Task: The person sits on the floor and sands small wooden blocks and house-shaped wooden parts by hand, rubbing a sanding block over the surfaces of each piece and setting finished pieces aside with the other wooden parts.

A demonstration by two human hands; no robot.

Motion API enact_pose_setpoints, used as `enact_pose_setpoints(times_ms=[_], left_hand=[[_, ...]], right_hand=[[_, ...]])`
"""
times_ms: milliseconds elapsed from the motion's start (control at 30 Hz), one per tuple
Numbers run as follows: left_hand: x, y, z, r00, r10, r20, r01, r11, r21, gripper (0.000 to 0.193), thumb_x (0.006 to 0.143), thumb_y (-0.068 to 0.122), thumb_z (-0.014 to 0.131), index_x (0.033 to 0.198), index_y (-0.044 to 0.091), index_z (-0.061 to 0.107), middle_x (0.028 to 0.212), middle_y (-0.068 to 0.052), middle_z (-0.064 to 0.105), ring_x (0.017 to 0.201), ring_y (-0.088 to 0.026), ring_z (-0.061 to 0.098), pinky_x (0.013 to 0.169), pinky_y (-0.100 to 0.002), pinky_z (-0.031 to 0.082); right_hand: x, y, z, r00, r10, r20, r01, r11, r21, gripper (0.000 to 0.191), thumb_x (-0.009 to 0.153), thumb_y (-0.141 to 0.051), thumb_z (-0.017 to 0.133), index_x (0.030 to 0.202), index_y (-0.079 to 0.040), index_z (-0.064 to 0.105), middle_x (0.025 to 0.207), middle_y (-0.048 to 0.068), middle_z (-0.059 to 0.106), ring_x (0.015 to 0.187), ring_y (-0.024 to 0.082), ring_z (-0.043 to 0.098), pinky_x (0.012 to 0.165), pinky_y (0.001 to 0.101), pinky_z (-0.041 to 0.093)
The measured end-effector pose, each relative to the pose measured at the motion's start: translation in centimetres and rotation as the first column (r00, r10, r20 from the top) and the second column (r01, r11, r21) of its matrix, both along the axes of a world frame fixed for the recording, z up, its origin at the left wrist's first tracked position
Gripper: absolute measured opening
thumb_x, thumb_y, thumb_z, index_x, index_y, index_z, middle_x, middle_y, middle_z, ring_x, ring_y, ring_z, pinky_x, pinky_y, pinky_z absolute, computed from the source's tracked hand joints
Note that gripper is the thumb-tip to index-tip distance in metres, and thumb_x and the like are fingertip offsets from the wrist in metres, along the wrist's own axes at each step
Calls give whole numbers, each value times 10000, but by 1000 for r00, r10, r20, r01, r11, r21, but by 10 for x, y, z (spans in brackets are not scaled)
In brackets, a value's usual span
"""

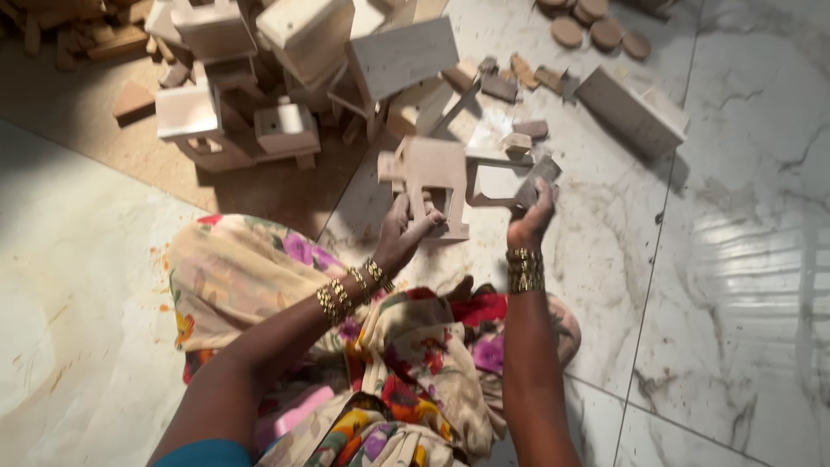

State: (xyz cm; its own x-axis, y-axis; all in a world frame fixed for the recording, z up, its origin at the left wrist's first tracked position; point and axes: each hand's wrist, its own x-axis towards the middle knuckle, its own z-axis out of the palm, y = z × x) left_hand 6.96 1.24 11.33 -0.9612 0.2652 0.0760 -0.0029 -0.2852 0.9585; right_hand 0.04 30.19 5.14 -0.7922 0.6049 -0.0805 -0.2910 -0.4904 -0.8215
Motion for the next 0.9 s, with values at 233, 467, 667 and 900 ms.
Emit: enact_pose_setpoints(times_ms=[233,467,667,900], left_hand=[[-30,-22,-39,979,-103,-174,43,948,-316,498,901,75,732,1336,27,496,1232,-164,698,1116,-233,724,947,-357,587],[-64,-16,-116,974,157,-161,-224,723,-654,610,766,148,881,1266,26,554,1214,-207,703,1138,-343,693,962,-416,556],[-74,-24,-148,980,96,-176,-193,689,-699,631,777,279,907,1222,17,544,1181,-214,689,1113,-366,682,942,-432,542],[-79,-25,-149,976,124,-179,-209,760,-615,575,783,203,853,1233,16,547,1137,-205,722,1064,-327,714,909,-415,569]], right_hand=[[-9,22,-3,880,225,-419,-347,906,-242,161,946,-210,543,1019,-94,627,998,36,660,913,186,624,843,363,541],[6,-14,15,971,127,-203,-77,969,237,155,938,-37,511,1061,-90,588,1011,-1,580,935,113,540,881,263,472],[-2,-34,26,971,183,-156,-94,885,455,224,887,-65,508,1096,-60,590,1016,-15,542,926,96,485,850,228,428],[4,-36,37,979,155,-130,-74,873,482,184,919,-100,504,1080,-39,568,990,30,545,921,116,524,845,241,464]])
